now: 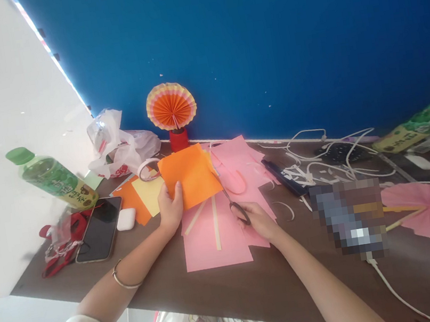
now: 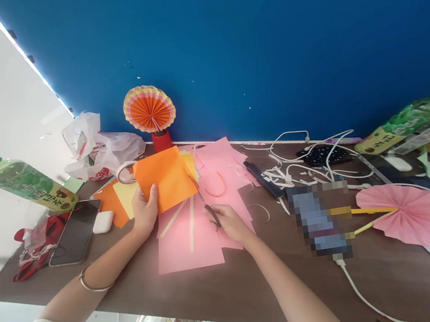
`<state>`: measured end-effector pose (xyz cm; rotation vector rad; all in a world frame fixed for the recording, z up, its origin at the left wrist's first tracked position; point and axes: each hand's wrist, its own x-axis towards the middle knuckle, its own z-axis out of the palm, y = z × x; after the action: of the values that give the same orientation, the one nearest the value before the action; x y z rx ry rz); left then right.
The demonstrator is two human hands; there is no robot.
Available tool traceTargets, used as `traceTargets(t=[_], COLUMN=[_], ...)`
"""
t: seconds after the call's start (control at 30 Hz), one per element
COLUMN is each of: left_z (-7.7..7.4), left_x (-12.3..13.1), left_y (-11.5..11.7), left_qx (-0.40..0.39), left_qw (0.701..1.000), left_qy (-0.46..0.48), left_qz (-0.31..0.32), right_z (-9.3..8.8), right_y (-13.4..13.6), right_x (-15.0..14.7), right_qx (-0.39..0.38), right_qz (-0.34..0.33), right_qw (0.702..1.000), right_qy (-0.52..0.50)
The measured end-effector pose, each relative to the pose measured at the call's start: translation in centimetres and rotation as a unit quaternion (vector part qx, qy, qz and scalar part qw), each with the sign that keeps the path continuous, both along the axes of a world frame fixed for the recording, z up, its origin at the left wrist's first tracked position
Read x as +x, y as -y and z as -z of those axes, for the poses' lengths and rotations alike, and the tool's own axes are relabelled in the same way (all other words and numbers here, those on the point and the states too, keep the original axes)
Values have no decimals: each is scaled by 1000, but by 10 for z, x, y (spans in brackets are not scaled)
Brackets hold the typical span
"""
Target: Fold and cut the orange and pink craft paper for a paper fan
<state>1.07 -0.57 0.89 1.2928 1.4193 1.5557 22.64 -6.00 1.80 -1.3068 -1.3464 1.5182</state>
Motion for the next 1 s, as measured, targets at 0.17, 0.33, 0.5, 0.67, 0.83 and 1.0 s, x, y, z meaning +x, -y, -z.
traceTargets(t=[0.17,0.33,0.5,0.67,0.83,1.0], left_z=[1,0,1,0,-3,-2], left_x=[1,1,1,2,3,3], left_y=[0,2,1,2,3,3], left_qx=[3,-7,-9,-7,-4,-6], left_qw=[1000,1000,1000,999,999,999], left_qy=[-3,-13,-9,2,1,0], left_qz=[7,24,24,41,50,49], right_z=[-1,-1,-1,-2,-2,-3], right_y=[0,0,0,0,0,0], right_x=[-1,-2,-2,-1,-2,-3], right_qx=[-20,-18,-17,-22,-22,-24], right_qz=[12,18,20,17,21,22], right_qw=[1000,1000,1000,1000,999,999], right_qy=[4,5,15,12,8,5])
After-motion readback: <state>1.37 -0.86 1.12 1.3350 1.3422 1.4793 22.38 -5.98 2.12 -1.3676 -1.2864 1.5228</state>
